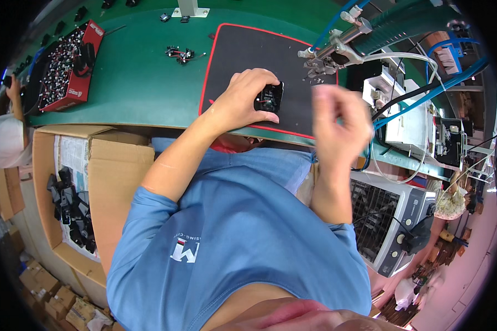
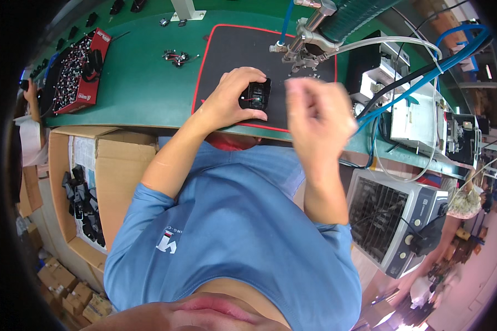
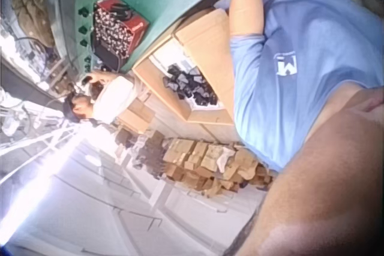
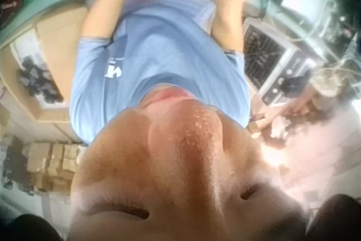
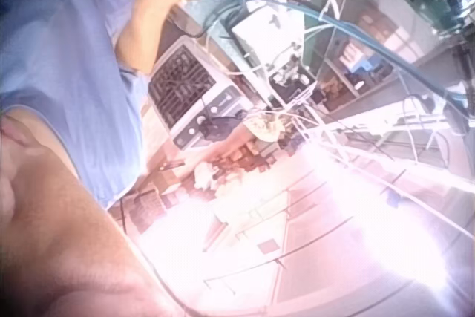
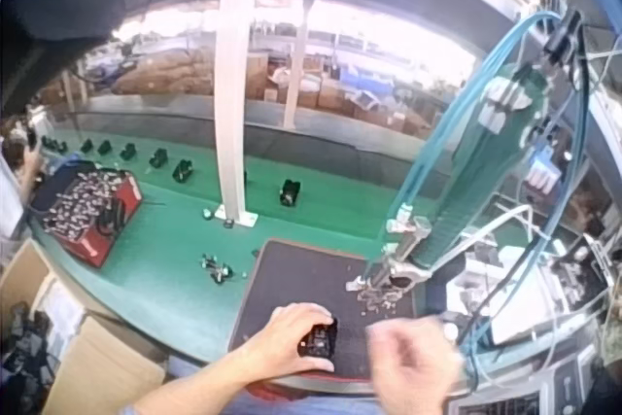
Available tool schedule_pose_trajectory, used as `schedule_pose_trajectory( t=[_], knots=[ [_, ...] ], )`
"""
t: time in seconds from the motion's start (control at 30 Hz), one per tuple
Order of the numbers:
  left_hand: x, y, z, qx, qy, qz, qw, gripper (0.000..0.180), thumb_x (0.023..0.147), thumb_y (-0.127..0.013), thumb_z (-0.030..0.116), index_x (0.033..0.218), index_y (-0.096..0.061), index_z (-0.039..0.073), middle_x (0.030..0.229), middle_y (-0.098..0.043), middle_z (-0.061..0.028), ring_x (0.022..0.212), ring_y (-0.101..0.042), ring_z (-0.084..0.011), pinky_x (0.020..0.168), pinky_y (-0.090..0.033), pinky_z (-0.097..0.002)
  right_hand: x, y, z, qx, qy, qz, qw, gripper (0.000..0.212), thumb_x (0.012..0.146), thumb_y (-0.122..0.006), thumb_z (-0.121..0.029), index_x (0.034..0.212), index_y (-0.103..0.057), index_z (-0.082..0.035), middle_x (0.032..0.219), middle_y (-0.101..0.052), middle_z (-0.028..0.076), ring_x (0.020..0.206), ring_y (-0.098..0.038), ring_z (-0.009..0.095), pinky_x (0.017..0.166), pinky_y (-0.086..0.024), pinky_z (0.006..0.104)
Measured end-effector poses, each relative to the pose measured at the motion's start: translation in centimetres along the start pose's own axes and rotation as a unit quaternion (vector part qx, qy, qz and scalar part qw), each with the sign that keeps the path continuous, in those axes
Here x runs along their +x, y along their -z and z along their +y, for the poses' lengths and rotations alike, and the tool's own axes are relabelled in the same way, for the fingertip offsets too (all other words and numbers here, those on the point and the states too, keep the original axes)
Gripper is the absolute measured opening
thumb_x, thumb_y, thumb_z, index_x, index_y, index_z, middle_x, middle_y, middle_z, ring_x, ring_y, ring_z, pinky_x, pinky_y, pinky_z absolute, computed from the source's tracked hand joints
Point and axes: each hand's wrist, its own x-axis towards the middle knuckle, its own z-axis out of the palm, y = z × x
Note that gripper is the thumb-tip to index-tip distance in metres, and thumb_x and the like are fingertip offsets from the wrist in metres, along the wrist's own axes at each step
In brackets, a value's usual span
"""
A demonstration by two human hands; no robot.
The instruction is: The person assembles small black electronic components using an air screwdriver to fasten screws into the components.
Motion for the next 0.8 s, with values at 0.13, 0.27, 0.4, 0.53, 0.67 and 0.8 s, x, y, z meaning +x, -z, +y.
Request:
schedule_pose_trajectory(
  t=[0.13, 0.27, 0.4, 0.53, 0.67, 0.8],
  knots=[
    [-0.2, 0.1, -0.3, -0.021, 0.01, 0.026, 0.999, 0.061, 0.066, -0.096, 0.03, 0.111, -0.06, 0.011, 0.132, -0.062, -0.0085, 0.121, -0.058, -0.03, 0.1, -0.043, -0.0407, 9.3, -0.1, 0.1, 0.146, 0.164, 0.166, 0.961, 0.048, 0.102, -0.062, -0.041, 0.114, -0.061, 0.005, 0.09, -0.066, 0.01, 0.074, -0.06, 0.014, 0.068, -0.05, 0.0261],
    [0.0, 0.1, -0.2, -0.006, 0.011, 0.02, 1.0, 0.052, 0.066, -0.096, 0.032, 0.1, -0.062, 0.011, 0.135, -0.059, -0.0103, 0.118, -0.059, -0.0295, 0.101, -0.043, -0.0402, 14.6, -0.7, -6.2, 0.442, -0.173, 0.122, 0.872, 0.058, 0.107, -0.045, -0.059, 0.108, -0.065, -0.005, 0.071, -0.063, 0.006, 0.062, -0.062, 0.015, 0.055, -0.05, 0.0267],
    [-0.6, 0.0, -0.8, 0.023, 0.015, 0.037, 0.999, 0.049, 0.067, -0.095, 0.035, 0.095, -0.064, 0.011, 0.134, -0.059, -0.0104, 0.118, -0.057, -0.0311, 0.101, -0.043, -0.0404, 13.0, -1.9, -4.1, 0.509, -0.09, 0.049, 0.854, 0.061, 0.107, -0.041, -0.062, 0.106, -0.065, -0.006, 0.067, -0.06, 0.005, 0.055, -0.055, 0.015, 0.051, -0.046, 0.0267],
    [-0.8, -0.1, -0.3, 0.036, 0.015, 0.031, 0.999, 0.053, 0.068, -0.095, 0.037, 0.104, -0.068, 0.01, 0.133, -0.059, -0.0084, 0.12, -0.057, -0.031, 0.101, -0.042, -0.0412, 10.1, -1.8, -6.2, 0.507, -0.086, 0.063, 0.855, 0.072, 0.106, -0.033, -0.067, 0.11, -0.064, -0.002, 0.067, -0.06, 0.006, 0.054, -0.055, 0.015, 0.047, -0.043, 0.0263],
    [-0.6, -0.1, -0.6, 0.04, 0.027, -0.012, 0.999, 0.059, 0.07, -0.093, 0.041, 0.117, -0.072, 0.012, 0.138, -0.059, -0.0068, 0.124, -0.056, -0.0289, 0.102, -0.04, -0.0419, 8.2, -2.4, -7.0, 0.538, -0.142, 0.08, 0.827, 0.081, 0.105, -0.025, -0.07, 0.114, -0.062, 0.001, 0.077, -0.064, 0.009, 0.054, -0.056, 0.015, 0.048, -0.046, 0.0271],
    [-0.5, 0.0, -0.4, 0.038, 0.027, -0.014, 0.999, 0.059, 0.071, -0.092, 0.041, 0.12, -0.074, 0.013, 0.139, -0.061, -0.0067, 0.124, -0.056, -0.0277, 0.101, -0.04, -0.0417, 7.0, -4.4, -2.1, 0.478, -0.04, 0.053, 0.876, 0.082, 0.105, -0.023, -0.071, 0.118, -0.059, 0.001, 0.09, -0.067, 0.013, 0.055, -0.058, 0.016, 0.049, -0.049, 0.0283]
  ],
)
